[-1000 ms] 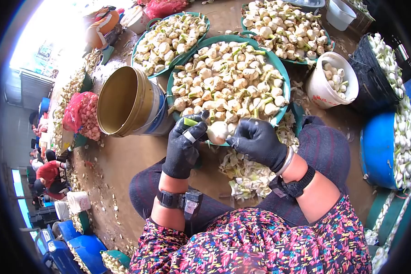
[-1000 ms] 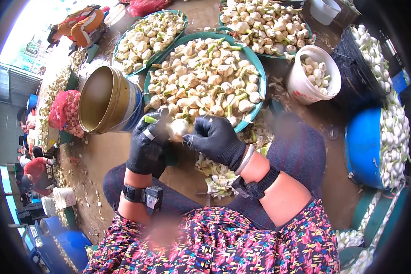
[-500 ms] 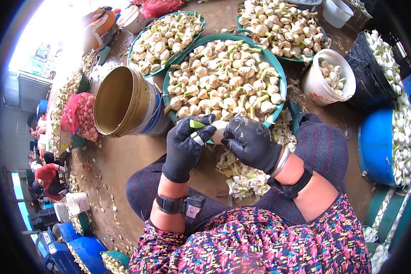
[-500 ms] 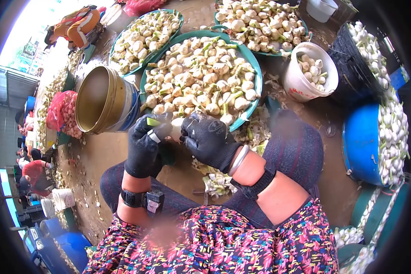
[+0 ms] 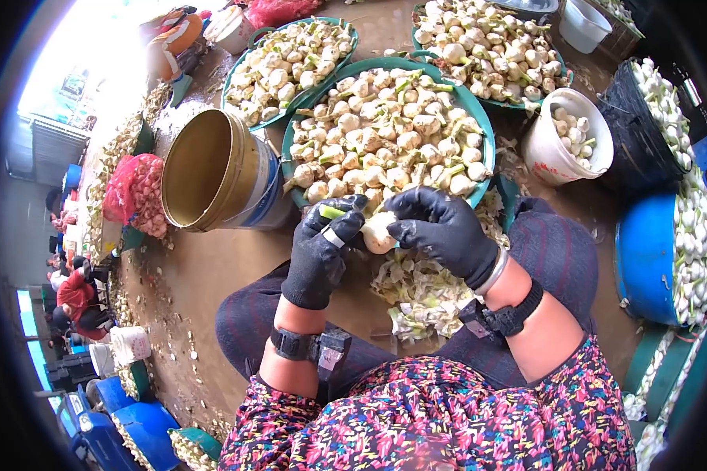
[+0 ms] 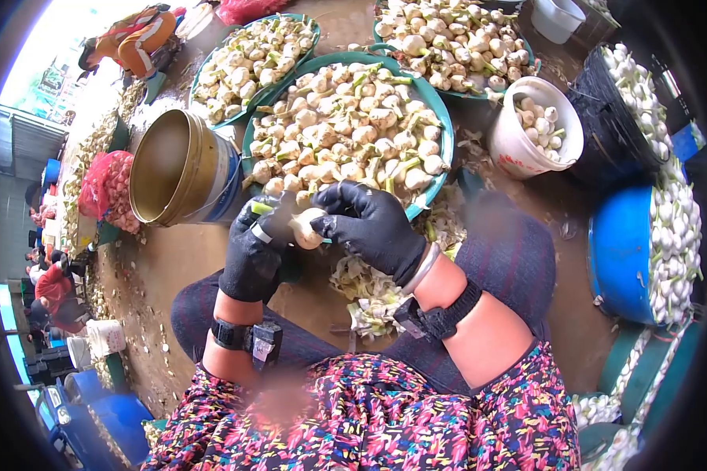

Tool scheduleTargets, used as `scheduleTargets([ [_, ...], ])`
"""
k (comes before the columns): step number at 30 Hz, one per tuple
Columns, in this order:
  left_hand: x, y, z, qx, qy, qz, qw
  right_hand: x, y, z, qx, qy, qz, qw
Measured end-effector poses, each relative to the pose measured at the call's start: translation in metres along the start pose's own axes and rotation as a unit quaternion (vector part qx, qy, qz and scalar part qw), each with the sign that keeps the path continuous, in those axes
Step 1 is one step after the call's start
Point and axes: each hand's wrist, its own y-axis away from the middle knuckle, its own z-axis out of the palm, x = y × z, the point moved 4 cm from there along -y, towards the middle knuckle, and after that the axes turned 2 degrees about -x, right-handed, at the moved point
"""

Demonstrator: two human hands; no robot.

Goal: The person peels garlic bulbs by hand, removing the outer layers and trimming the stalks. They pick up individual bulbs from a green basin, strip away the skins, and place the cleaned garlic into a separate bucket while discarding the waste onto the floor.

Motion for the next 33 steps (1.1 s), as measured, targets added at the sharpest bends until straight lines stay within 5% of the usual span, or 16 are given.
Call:
scheduleTargets([
  [10, 0.012, 0.001, 0.011, -0.058, -0.179, 0.018, 0.982, 0.000, -0.001, -0.003, -0.125, 0.152, 0.039, 0.980],
  [14, 0.015, -0.009, -0.006, 0.009, -0.062, 0.008, 0.998, -0.002, 0.011, 0.015, -0.158, 0.420, -0.128, 0.884],
  [17, 0.015, -0.012, -0.012, 0.027, -0.073, 0.014, 0.997, 0.034, 0.018, 0.022, -0.305, 0.509, -0.023, 0.804],
  [18, 0.014, -0.012, -0.014, 0.028, -0.066, 0.008, 0.997, 0.031, 0.016, 0.022, -0.305, 0.508, -0.023, 0.805],
  [20, 0.004, -0.010, -0.018, 0.018, -0.077, 0.014, 0.997, 0.008, 0.005, 0.003, -0.039, 0.358, -0.064, 0.931],
  [22, -0.004, -0.008, -0.014, 0.006, -0.085, 0.020, 0.996, 0.008, -0.003, 0.001, -0.018, 0.024, -0.036, 0.999],
  [26, -0.003, -0.005, 0.004, -0.065, -0.134, 0.026, 0.988, 0.023, -0.008, -0.012, 0.033, -0.195, 0.124, 0.972],
  [28, 0.006, -0.008, 0.007, -0.102, -0.126, 0.061, 0.985, 0.022, -0.005, -0.014, 0.021, -0.219, 0.140, 0.965],
  [33, -0.011, -0.008, -0.004, 0.015, 0.029, -0.107, 0.994, 0.003, -0.004, -0.006, 0.014, -0.001, -0.054, 0.998],
])
